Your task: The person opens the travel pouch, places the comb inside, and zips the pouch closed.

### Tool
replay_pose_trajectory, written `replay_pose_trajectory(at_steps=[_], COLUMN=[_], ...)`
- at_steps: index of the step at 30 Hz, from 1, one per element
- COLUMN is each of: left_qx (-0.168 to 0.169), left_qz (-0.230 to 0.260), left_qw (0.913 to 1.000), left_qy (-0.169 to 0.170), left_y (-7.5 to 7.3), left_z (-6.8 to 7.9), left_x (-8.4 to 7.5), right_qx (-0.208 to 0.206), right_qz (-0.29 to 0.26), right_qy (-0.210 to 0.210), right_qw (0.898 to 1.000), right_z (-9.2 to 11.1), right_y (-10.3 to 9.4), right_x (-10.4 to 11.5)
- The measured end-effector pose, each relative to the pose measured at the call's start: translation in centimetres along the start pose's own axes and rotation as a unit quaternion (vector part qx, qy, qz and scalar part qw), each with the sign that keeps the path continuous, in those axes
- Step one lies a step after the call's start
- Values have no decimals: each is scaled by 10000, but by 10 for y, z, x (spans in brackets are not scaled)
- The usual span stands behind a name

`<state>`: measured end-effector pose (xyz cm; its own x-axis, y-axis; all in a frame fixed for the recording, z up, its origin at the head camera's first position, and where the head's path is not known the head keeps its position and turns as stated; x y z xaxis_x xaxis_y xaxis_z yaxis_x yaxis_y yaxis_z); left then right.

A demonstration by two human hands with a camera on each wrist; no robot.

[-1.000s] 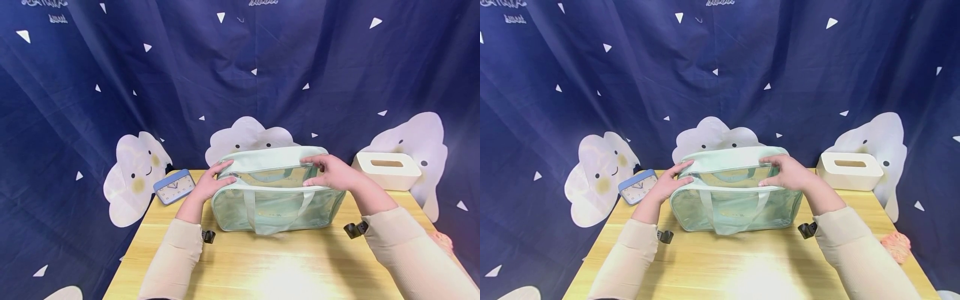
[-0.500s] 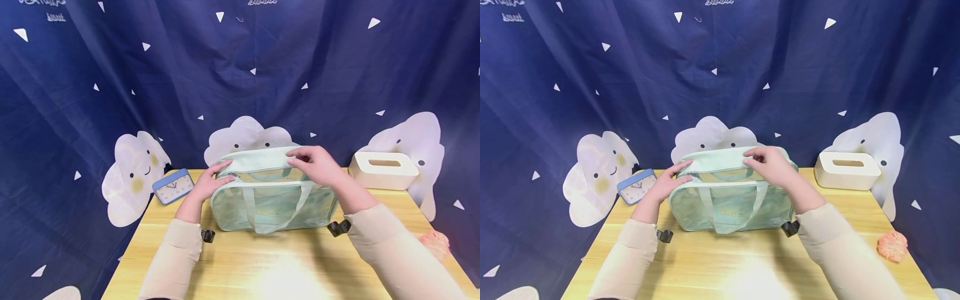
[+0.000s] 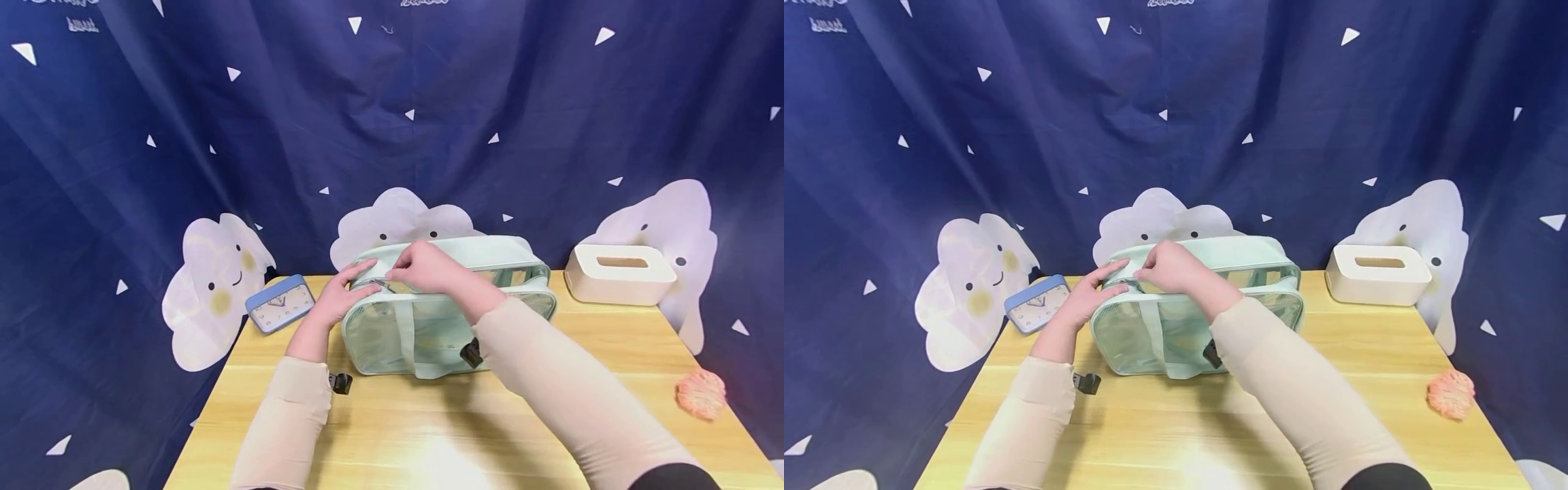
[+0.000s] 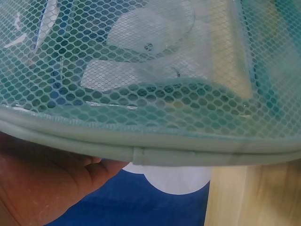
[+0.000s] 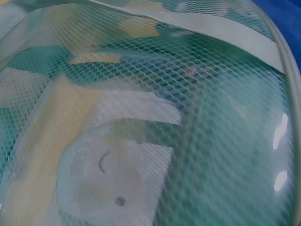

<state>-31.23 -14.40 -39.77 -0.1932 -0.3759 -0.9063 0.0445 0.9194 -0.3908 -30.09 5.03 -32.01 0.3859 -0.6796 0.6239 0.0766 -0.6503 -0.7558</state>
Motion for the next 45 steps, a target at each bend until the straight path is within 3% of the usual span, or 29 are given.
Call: replay_pose_trajectory(at_steps=[6, 15, 19, 23, 29, 34, 40, 45], left_qx=[-14, -122, -328, -557, -571, -863, -1260, -1495], left_qz=[142, 208, 207, 399, 585, 192, -137, -255], left_qw=[9999, 9997, 9992, 9976, 9965, 9959, 9903, 9851], left_qy=[27, 24, -62, -54, 166, 191, 565, 812], left_y=[0, -2, -2, -7, -12, -11, -10, -12], left_z=[1, 6, 8, 11, 12, 9, 9, 11], left_x=[3, 4, 5, 8, 9, 6, -7, -12], right_qx=[609, 886, 956, 690, 165, -34, -162, -411], right_qz=[577, 497, 447, 332, -41, -52, 345, 546], right_qy=[302, 364, 349, 350, 334, 350, 310, -72], right_qw=[9960, 9942, 9938, 9965, 9993, 9994, 9988, 9976], right_z=[-9, -11, -11, -13, -13, -12, -10, -7], right_y=[17, 27, 28, 25, 16, 10, 5, -2], right_x=[3, 12, 12, 14, 27, 33, 31, 27])
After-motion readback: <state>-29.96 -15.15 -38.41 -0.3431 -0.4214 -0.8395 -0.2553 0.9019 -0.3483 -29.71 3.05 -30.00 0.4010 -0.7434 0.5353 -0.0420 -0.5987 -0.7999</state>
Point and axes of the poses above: each hand's wrist, its own z-axis away from the middle knuckle, its own y-axis out of the palm, x = y × z, the point moved 5 cm from there along -z, towards the middle knuckle, and after that the axes turned 11 degrees about -x, right-handed, at the moved point
